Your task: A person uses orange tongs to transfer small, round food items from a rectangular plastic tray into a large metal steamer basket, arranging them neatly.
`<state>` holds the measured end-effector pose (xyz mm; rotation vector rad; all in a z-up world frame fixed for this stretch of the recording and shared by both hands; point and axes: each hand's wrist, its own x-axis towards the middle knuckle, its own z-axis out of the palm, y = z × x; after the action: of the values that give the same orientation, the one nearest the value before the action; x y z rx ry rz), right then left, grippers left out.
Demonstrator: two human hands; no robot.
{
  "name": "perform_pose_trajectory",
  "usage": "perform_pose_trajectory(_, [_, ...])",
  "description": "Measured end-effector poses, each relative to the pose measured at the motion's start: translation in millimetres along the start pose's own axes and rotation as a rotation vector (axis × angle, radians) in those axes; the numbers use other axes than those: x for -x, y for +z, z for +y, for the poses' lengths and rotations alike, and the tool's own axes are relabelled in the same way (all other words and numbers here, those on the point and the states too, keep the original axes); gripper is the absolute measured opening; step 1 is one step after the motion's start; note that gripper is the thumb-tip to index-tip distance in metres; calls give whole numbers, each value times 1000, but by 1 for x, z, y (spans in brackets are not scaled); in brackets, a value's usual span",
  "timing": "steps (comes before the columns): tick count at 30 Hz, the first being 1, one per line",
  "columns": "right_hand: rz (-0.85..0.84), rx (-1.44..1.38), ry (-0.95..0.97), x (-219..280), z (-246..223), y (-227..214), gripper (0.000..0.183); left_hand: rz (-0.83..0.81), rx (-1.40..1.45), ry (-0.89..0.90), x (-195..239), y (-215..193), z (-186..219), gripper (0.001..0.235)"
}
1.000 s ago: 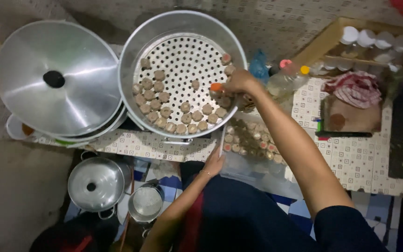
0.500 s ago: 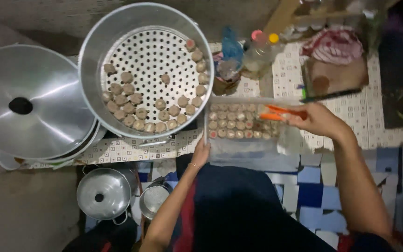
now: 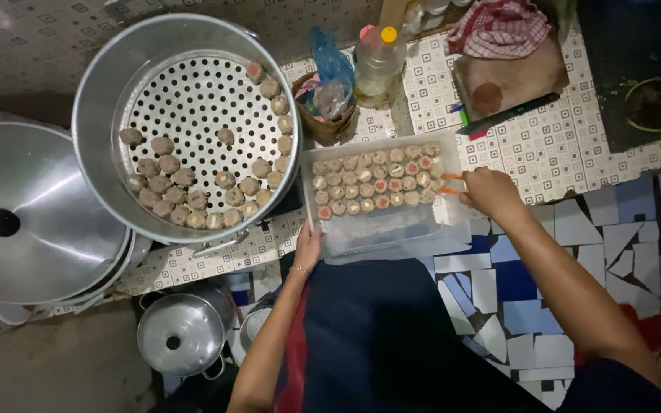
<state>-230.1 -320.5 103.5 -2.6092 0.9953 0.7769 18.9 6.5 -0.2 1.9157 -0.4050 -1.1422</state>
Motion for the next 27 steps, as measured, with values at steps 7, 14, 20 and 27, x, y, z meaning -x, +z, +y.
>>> perform_pose_trajectory(7, [135, 75, -35, -1, -9, 23, 30, 3, -4, 5, -6, 2, -15, 59])
perform_pose_trajectory(14, [149, 118, -71, -1, -5, 41, 17, 1, -24, 13, 6, -2, 10, 59])
perform_pose_trajectory(20, [133, 151, -94, -23, -19, 15, 22, -14, -49, 45, 4, -2, -2, 60])
perform_pose_trajectory(27, [108, 210, -107, -34, -10, 31, 19, -5, -40, 13, 13, -4, 13, 61])
